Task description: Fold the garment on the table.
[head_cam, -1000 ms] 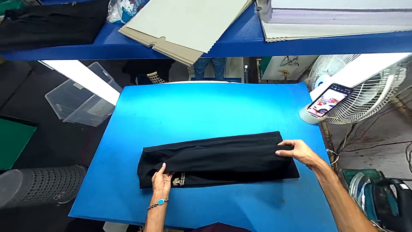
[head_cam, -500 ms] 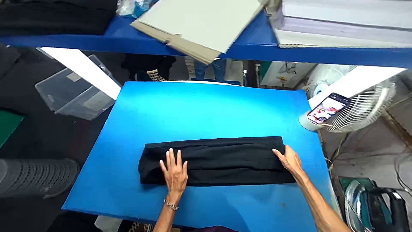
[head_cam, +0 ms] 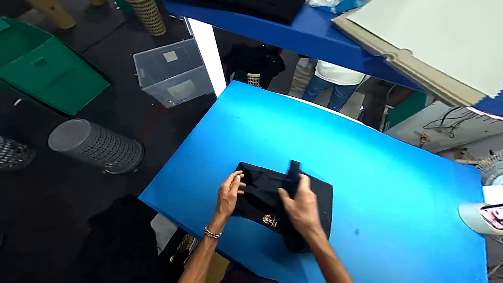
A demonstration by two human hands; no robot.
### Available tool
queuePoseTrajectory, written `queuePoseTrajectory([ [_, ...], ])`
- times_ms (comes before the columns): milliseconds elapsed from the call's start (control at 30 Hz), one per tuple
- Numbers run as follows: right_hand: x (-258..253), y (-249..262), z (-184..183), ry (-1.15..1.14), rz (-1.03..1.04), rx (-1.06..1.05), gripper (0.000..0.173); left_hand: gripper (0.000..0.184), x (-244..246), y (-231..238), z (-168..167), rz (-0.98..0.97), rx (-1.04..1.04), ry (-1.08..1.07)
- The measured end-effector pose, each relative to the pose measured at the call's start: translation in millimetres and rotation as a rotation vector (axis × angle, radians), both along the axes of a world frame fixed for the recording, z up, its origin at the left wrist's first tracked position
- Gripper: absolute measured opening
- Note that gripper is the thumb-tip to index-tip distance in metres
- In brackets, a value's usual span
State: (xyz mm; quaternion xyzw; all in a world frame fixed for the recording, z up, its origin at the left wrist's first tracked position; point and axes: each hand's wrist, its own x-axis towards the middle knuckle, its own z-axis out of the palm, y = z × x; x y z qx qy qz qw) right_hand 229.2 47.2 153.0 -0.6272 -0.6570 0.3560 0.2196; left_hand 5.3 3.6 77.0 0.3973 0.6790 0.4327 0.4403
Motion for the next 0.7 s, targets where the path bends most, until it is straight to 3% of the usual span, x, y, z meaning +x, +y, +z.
queuePoseTrajectory([
  [67,-47.9,2.1,-18.9,0.114,0.122,-0.036,0.076,0.061,-19.3,7.8,1.2,0.007,-0.144,-0.167],
  [133,-65.1,0.7,-31.7,0.158,0.207,-0.031,0.077,0.074,-33.2,9.6,-5.5,-0.039,-0.230,-0.144],
  [200,-53.8,-4.2,-40.6,0.056,0.174,0.067,0.064,0.059,-39.0,4.9,-21.2,-0.077,-0.205,0.002],
  [267,-20.7,-10.4,-64.6,-0.190,0.147,0.246,0.058,0.043,-36.2,5.9,-34.4,-0.059,-0.165,0.111],
  [367,52.1,-14.9,-138.9,-0.512,0.165,0.452,0.064,0.035,-29.0,11.5,-38.5,-0.003,-0.134,0.262],
  [433,91.3,-25.3,-169.1,-0.587,0.053,0.408,0.069,0.034,-15.5,12.8,-38.0,0.029,-0.058,0.497],
  [500,101.5,-31.3,-160.2,-0.504,-0.168,0.324,0.069,0.047,0.7,11.6,-40.5,0.048,0.013,0.790],
  [567,101.6,-32.1,-144.5,-0.336,-0.359,0.115,0.068,0.050,10.6,0.6,-35.9,0.051,0.059,0.915],
  [633,106.8,-18.6,-139.5,-0.135,-0.454,-0.155,0.060,0.029,22.6,-11.9,-26.7,0.048,0.018,0.775],
  [700,111.0,-6.3,-133.4,0.095,-0.426,-0.200,0.041,0.035,33.2,-21.1,-20.9,-0.048,-0.188,0.264],
])
